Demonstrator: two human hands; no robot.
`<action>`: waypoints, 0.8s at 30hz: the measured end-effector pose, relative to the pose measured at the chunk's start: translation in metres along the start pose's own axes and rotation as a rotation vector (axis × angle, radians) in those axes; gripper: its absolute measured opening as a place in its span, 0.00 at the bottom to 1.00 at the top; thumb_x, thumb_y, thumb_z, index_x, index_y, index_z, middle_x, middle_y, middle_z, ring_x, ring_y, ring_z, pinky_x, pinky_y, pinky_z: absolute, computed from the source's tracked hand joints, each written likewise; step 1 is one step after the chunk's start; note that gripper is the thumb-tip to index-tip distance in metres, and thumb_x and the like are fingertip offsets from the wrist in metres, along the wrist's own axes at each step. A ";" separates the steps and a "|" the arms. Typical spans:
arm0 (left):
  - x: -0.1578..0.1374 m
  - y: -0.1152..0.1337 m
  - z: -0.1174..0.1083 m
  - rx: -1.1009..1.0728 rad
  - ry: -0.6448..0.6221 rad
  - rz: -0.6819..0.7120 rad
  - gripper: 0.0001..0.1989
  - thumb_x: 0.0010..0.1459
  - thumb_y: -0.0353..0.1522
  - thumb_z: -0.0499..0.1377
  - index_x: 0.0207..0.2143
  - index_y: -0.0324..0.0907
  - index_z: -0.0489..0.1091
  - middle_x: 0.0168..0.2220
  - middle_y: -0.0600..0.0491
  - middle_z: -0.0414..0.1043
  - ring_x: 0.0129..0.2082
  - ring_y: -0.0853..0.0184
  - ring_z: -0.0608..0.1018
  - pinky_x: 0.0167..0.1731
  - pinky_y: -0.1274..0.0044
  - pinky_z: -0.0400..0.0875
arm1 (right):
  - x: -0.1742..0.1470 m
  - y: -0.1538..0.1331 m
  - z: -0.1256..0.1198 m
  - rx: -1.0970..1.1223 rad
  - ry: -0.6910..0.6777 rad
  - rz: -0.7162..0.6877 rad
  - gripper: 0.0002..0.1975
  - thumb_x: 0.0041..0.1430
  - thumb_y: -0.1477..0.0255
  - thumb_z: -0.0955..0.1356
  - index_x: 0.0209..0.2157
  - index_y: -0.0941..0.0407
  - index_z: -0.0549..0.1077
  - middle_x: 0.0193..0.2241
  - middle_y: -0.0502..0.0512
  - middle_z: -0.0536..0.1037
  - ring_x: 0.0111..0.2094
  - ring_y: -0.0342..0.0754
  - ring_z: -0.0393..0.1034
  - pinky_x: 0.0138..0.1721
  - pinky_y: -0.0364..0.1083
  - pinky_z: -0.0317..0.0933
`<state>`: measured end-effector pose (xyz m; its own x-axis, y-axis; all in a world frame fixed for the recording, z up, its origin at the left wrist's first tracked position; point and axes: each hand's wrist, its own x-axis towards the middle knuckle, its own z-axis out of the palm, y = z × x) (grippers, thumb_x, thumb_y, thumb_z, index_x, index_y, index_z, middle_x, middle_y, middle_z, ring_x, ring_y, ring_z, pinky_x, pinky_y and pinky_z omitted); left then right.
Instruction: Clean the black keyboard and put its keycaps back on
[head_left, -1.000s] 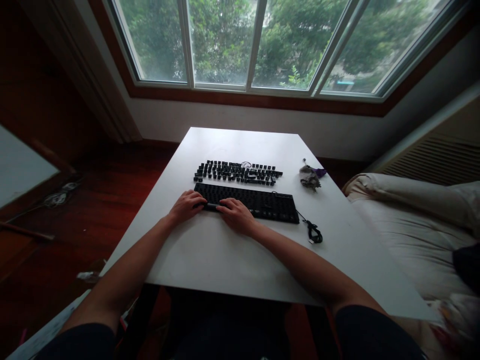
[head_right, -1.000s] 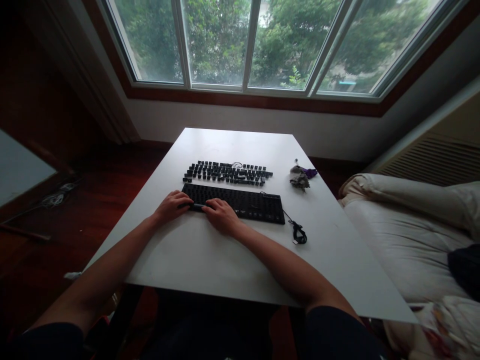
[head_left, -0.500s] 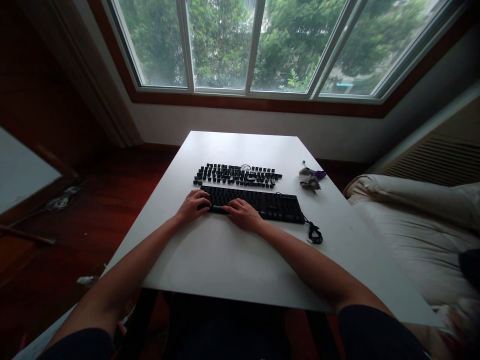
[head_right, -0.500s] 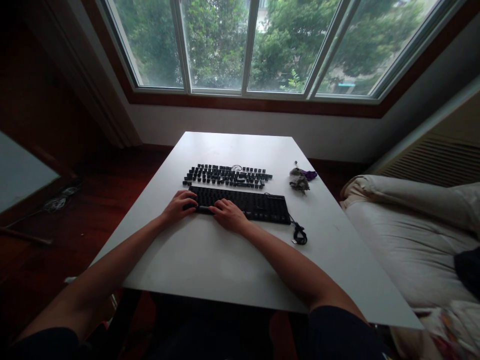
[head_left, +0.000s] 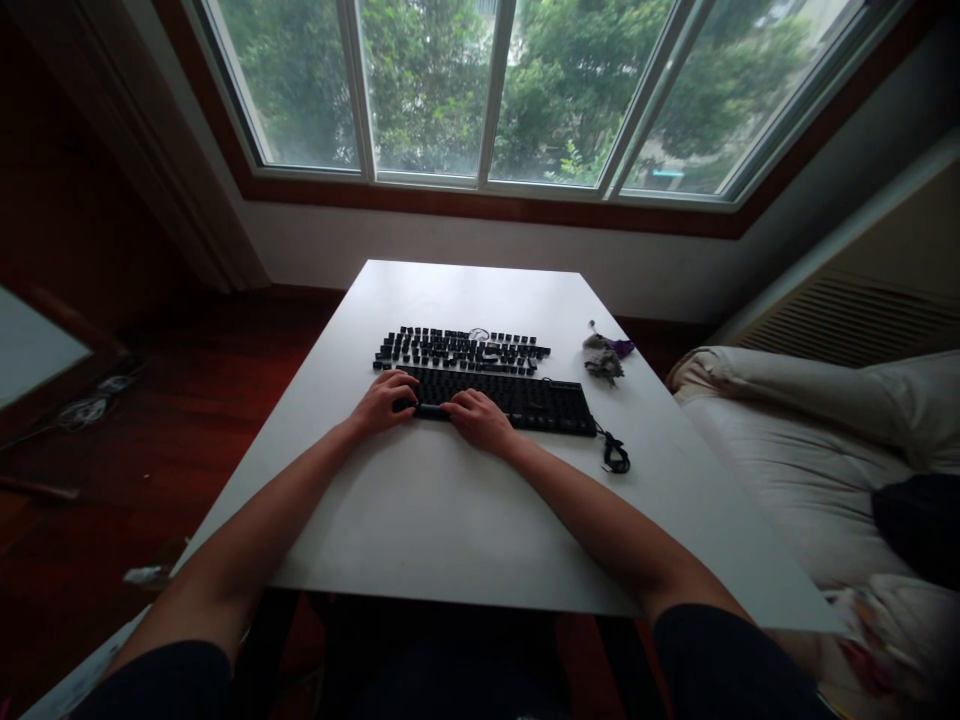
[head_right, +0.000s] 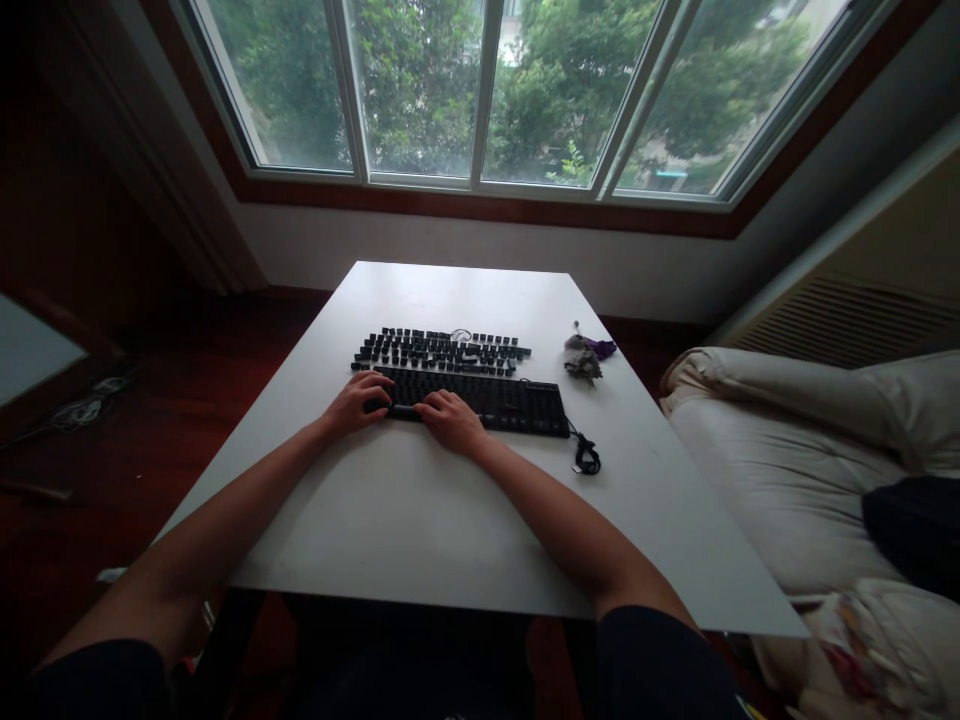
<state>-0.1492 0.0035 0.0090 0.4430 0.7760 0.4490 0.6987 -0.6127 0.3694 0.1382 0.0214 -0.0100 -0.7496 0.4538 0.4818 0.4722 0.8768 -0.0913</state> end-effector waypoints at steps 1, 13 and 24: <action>0.001 0.000 0.000 0.000 -0.003 0.000 0.05 0.55 0.32 0.64 0.36 0.47 0.77 0.55 0.51 0.74 0.59 0.55 0.68 0.62 0.56 0.63 | 0.000 0.001 0.001 -0.003 0.002 0.003 0.16 0.69 0.74 0.63 0.54 0.53 0.75 0.44 0.59 0.75 0.45 0.52 0.66 0.49 0.52 0.64; 0.000 -0.004 0.007 -0.003 0.071 -0.032 0.05 0.57 0.32 0.63 0.38 0.47 0.76 0.55 0.50 0.73 0.60 0.55 0.68 0.62 0.58 0.65 | 0.015 0.009 0.006 0.010 0.013 0.019 0.13 0.69 0.70 0.65 0.51 0.54 0.76 0.42 0.59 0.75 0.44 0.53 0.65 0.49 0.52 0.62; -0.001 -0.008 0.011 0.007 0.091 -0.069 0.06 0.59 0.33 0.64 0.39 0.47 0.77 0.56 0.50 0.72 0.59 0.54 0.68 0.62 0.57 0.65 | 0.026 0.008 0.004 -0.054 -0.045 0.080 0.12 0.69 0.69 0.66 0.50 0.54 0.77 0.41 0.59 0.75 0.44 0.53 0.64 0.47 0.50 0.59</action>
<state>-0.1493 0.0096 -0.0030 0.3407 0.7994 0.4949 0.7299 -0.5567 0.3966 0.1209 0.0409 -0.0022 -0.7281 0.5299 0.4349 0.5546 0.8282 -0.0807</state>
